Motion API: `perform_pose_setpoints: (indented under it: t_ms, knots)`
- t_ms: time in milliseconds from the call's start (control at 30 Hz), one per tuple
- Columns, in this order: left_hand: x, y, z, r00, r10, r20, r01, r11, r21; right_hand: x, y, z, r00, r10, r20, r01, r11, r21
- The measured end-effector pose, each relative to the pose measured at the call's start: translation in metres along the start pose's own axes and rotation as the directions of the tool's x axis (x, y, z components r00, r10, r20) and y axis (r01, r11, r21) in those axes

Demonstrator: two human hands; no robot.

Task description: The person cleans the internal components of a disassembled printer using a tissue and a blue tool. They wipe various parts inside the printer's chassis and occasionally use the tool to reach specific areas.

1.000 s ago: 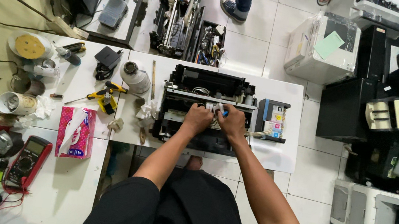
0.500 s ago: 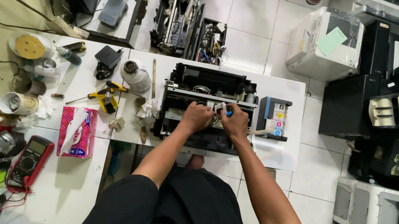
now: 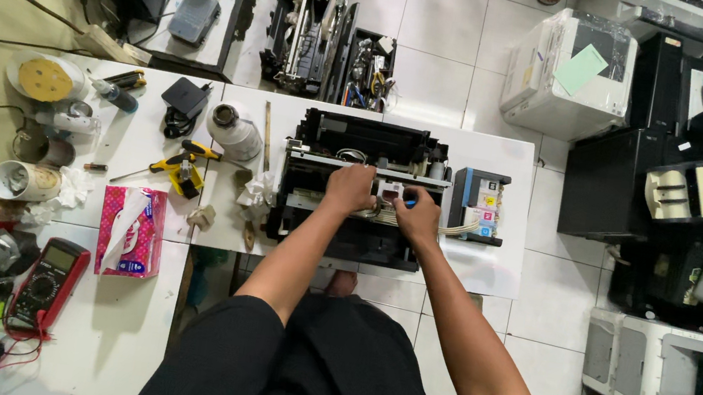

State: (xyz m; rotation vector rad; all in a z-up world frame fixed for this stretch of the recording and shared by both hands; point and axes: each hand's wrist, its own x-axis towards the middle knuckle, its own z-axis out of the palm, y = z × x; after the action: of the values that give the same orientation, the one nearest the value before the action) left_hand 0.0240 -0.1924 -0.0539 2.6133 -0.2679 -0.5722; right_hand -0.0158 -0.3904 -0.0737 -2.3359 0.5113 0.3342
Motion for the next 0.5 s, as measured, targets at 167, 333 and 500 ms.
perform_pose_setpoints:
  t_ms: [167,333,500]
  knots:
    - [0.016,0.004,0.024,0.998,-0.058,-0.031,0.059,0.998,0.004,0.013,0.014,0.011,0.998,0.052,0.021,-0.052,0.999,0.005]
    - [0.006,0.026,0.013,0.988,-0.121,-0.091,0.118,0.992,-0.036,0.003,0.005,-0.002,0.996,0.08,0.047,-0.082,0.996,0.047]
    - [0.01,0.028,0.019,0.975,-0.19,-0.115,0.189,0.982,-0.021,0.006,0.007,-0.002,0.995,0.074,0.062,-0.079,0.993,0.092]
